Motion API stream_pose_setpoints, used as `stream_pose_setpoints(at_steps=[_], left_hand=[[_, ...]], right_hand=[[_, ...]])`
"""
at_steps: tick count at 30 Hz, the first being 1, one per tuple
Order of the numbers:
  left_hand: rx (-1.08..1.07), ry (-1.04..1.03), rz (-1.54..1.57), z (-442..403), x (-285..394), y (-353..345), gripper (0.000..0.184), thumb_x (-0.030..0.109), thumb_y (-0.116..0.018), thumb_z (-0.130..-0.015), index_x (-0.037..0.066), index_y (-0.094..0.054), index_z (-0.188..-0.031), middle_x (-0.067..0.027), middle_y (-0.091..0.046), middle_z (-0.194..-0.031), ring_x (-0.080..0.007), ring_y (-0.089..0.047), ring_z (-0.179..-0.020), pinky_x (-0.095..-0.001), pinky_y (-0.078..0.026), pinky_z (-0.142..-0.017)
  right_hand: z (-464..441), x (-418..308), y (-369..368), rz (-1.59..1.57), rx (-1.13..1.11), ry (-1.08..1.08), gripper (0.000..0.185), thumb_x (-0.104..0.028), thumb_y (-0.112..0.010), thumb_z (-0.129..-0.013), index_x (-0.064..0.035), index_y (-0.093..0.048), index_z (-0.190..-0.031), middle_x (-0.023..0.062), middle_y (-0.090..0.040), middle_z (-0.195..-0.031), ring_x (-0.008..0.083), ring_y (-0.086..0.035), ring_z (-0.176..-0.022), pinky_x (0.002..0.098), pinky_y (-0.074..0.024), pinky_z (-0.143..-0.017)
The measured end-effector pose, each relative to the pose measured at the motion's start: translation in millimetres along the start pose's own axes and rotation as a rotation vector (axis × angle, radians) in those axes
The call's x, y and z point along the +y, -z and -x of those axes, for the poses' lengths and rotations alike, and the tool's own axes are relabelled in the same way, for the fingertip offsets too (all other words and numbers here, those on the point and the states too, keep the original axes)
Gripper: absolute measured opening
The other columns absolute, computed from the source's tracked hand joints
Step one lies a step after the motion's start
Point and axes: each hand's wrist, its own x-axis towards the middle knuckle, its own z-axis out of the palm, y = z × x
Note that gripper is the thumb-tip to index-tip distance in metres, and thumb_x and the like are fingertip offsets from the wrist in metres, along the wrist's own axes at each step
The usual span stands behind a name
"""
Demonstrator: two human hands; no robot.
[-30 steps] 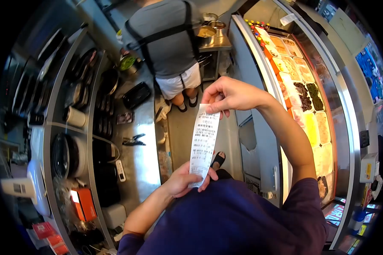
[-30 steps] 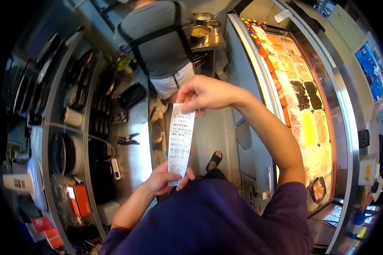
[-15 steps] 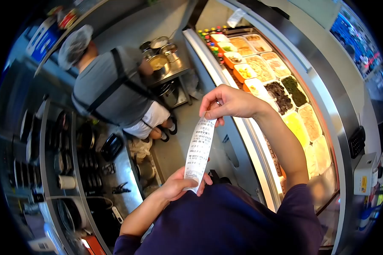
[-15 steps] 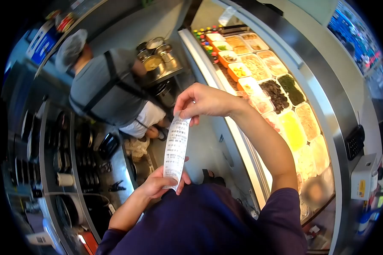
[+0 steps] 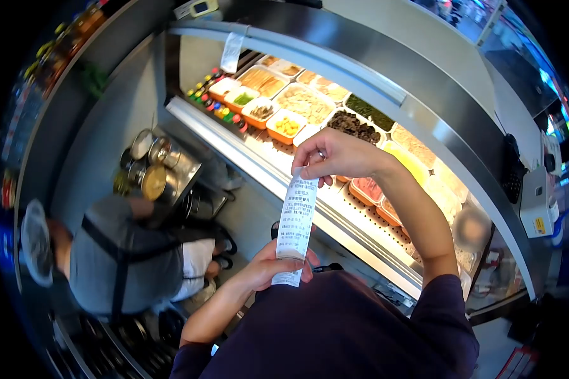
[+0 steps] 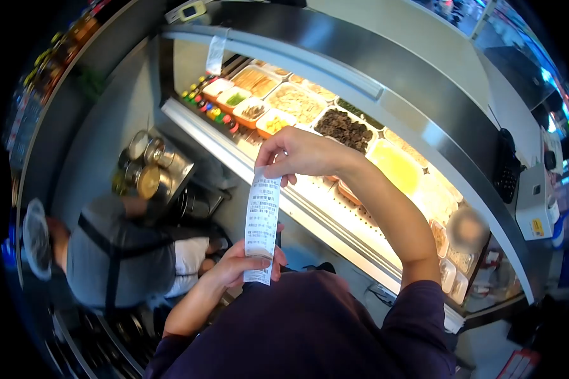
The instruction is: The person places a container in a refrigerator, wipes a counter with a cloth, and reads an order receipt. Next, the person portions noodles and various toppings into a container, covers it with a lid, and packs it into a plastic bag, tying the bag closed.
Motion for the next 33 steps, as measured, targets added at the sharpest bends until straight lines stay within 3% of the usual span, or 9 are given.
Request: stream_pose_setpoints(at_steps=[10, 14, 16, 18, 21, 26, 28, 31, 33], left_hand=[[-0.152, 0.158, -0.231, -104.2, 129.8, 90.3, 0.082, 0.003, -0.076, -0.083, 0.002, -0.031, -0.151, -0.0087, -0.067, -0.103, -0.0169, -0.069, -0.094, -0.0317, -0.056, -0.084], [-0.061, 0.242, -0.370, -147.3, 155.8, 95.7, 0.071, 0.010, -0.083, -0.079, 0.001, -0.044, -0.138, -0.0054, -0.066, -0.095, -0.0136, -0.067, -0.094, -0.0297, -0.055, -0.080], [-0.060, 0.000, -0.678, -165.6, 161.6, 89.4, 0.065, 0.015, -0.084, -0.078, 0.002, -0.048, -0.131, -0.0053, -0.066, -0.094, -0.0130, -0.067, -0.093, -0.0303, -0.054, -0.076], [0.079, -0.389, -0.951, -174.3, 153.8, 84.5, 0.057, 0.017, -0.078, -0.080, 0.001, -0.050, -0.128, -0.0148, -0.068, -0.090, -0.0261, -0.069, -0.082, -0.0382, -0.053, -0.070], [0.230, -0.365, -1.338, -174.3, 151.3, 84.8, 0.046, 0.008, -0.065, -0.079, 0.004, -0.055, -0.123, -0.0161, -0.066, -0.072, -0.0380, -0.066, -0.067, -0.0455, -0.051, -0.060], [0.259, -0.591, -1.478, -176.8, 144.7, 103.6, 0.056, 0.004, -0.064, -0.077, 0.005, -0.054, -0.132, -0.0144, -0.067, -0.075, -0.0356, -0.066, -0.067, -0.0465, -0.052, -0.062], [0.324, -0.733, -1.565, -173.0, 140.2, 120.2, 0.055, 0.006, -0.065, -0.079, 0.003, -0.055, -0.132, -0.0126, -0.065, -0.068, -0.0307, -0.065, -0.056, -0.0429, -0.051, -0.055], [0.371, -0.684, -1.648, -167.2, 108.0, 180.6, 0.055, 0.002, -0.062, -0.079, 0.004, -0.057, -0.134, -0.0111, -0.063, -0.064, -0.0305, -0.064, -0.057, -0.0425, -0.051, -0.056], [0.379, -0.346, -1.754, -152.3, 82.7, 229.9, 0.060, 0.003, -0.060, -0.080, 0.006, -0.053, -0.139, -0.0102, -0.061, -0.062, -0.0328, -0.062, -0.056, -0.0448, -0.050, -0.056]], right_hand=[[-73.9, 22.7, 58.6, -0.080, 0.277, -0.139, 0.009, -0.006, -0.066, -0.092, 0.0001, -0.070, -0.098, 0.0033, -0.068, -0.075, 0.0078, -0.061, -0.062, 0.0227, -0.0491, -0.057], [-76.0, 15.4, 59.1, -0.030, 0.471, -0.267, 0.009, -0.006, -0.067, -0.088, 0.0003, -0.069, -0.094, 0.0050, -0.068, -0.072, 0.0092, -0.063, -0.061, 0.0256, -0.0494, -0.056], [-80.1, 30.1, 47.5, 0.131, 0.576, -0.255, 0.005, -0.003, -0.068, -0.085, 0.0002, -0.066, -0.087, 0.0082, -0.067, -0.070, 0.0123, -0.064, -0.061, 0.0290, -0.0501, -0.057], [-84.3, 21.5, 29.5, 0.280, 0.668, -0.267, 0.007, -0.001, -0.069, -0.081, 0.0002, -0.063, -0.083, 0.0078, -0.066, -0.070, 0.0123, -0.064, -0.064, 0.0287, -0.0503, -0.058], [-82.4, 12.8, 17.1, 0.278, 0.700, -0.248, 0.008, -0.003, -0.070, -0.076, -0.0027, -0.064, -0.081, 0.0108, -0.065, -0.075, 0.0190, -0.065, -0.067, 0.0316, -0.0511, -0.061], [-80.6, -3.2, 14.6, 0.168, 0.772, -0.263, 0.013, 0.003, -0.073, -0.072, -0.0013, -0.062, -0.077, 0.0083, -0.062, -0.071, 0.0138, -0.061, -0.058, 0.0289, -0.0469, -0.053], [-79.5, -7.2, 18.2, 0.190, 0.785, -0.246, 0.013, 0.005, -0.073, -0.071, -0.0010, -0.063, -0.078, 0.0075, -0.060, -0.070, 0.0141, -0.059, -0.057, 0.0291, -0.0460, -0.053], [-75.2, -9.5, 34.0, 0.363, 0.778, -0.097, 0.011, 0.006, -0.069, -0.075, -0.0007, -0.063, -0.082, 0.0046, -0.061, -0.065, 0.0092, -0.060, -0.057, 0.0241, -0.0450, -0.052], [-71.1, -10.6, 51.3, 0.274, 0.753, -0.163, 0.011, 0.006, -0.068, -0.077, -0.0008, -0.063, -0.083, 0.0045, -0.061, -0.066, 0.0092, -0.061, -0.058, 0.0236, -0.0452, -0.051]])
